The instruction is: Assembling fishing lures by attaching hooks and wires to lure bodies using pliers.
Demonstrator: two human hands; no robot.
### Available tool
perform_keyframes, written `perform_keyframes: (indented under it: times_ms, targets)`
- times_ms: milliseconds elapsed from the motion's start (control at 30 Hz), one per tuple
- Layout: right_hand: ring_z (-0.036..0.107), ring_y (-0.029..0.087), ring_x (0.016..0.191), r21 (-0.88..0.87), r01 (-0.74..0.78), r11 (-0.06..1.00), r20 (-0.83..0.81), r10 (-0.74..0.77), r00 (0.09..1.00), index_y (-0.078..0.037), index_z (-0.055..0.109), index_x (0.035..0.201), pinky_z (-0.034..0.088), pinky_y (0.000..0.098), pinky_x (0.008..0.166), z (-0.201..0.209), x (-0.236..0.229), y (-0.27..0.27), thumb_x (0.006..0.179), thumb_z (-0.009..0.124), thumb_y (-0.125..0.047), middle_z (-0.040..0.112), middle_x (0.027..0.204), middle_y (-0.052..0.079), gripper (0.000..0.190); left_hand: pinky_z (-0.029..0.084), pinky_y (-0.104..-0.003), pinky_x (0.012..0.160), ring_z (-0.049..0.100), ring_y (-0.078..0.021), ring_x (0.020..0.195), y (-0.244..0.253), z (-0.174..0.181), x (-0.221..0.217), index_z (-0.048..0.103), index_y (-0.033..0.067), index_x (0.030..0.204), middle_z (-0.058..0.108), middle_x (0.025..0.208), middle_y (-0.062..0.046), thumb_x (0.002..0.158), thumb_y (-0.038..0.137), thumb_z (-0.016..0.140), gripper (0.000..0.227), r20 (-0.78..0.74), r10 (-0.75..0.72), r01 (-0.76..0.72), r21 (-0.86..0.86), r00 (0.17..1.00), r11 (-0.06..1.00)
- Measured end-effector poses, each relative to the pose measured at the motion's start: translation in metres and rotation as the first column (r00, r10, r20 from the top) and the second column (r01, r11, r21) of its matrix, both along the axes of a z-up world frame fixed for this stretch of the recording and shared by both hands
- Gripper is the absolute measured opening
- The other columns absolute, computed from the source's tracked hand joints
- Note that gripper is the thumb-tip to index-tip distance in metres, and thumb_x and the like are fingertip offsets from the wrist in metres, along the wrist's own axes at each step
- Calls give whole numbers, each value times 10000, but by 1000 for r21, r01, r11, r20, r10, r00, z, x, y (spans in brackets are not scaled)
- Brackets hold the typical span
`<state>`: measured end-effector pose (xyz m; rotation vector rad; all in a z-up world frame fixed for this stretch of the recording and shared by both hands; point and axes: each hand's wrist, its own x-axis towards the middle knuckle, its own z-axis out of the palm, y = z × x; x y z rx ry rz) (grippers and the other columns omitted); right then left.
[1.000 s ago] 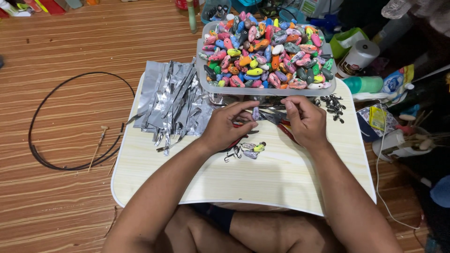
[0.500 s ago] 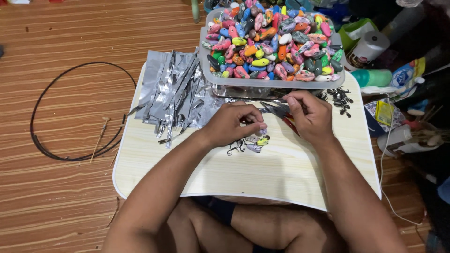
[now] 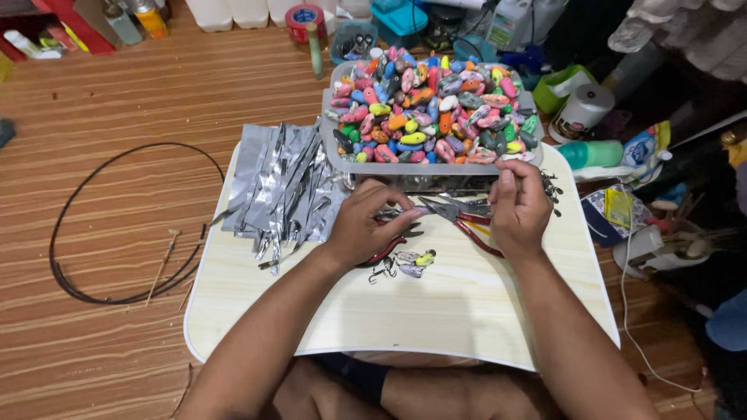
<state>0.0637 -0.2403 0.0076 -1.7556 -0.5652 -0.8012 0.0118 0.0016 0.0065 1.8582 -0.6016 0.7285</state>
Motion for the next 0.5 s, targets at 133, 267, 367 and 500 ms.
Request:
perform_keyframes:
  times_ms: [133, 267, 367, 500]
  targets:
    - [536, 189, 468, 49, 28, 998, -3, -28, 1000, 32, 635, 1173, 462, 313, 508, -7, 2, 1, 1128, 474, -106, 591, 592, 89, 217, 526, -328, 828, 693, -225, 865, 4, 13, 4, 717, 191, 925, 772, 908, 20, 891, 230, 812, 107, 109, 68, -75, 60, 992, 995]
    - [518, 181, 466, 105, 49, 993, -27, -47, 999, 31, 621, 1166, 440, 302, 503, -11, 4, 2, 1118, 480, -107, 576, 591, 85, 202, 521, -355, 805, 690, -243, 871, -5, 35, 10, 734, 174, 1013, 766, 944, -3, 900, 204, 804, 136, 216, 132, -164, 134, 967, 977]
    - [512, 178, 464, 114, 55, 992, -40, -51, 998, 28, 625, 1166, 438, 301, 497, -13, 5, 1, 1116, 485, -108, 575, 590, 85, 201, 500, -350, 814, 673, -225, 907, -11, 47, 30, 737, 187, 1046, 762, 978, 20, 913, 222, 786, 146, 283, 145, -206, 199, 948, 958]
    - [534, 177, 459, 102, 61, 993, -52, -56, 997, 19, 625, 1167, 454, 301, 489, -16, 7, -1, 1112, 476, -132, 586, 585, 81, 219, 465, -360, 801, 645, -230, 914, -18, 56, 63, 725, 210, 1078, 753, 951, 33, 916, 248, 782, 177, 352, 198, -283, 212, 915, 935]
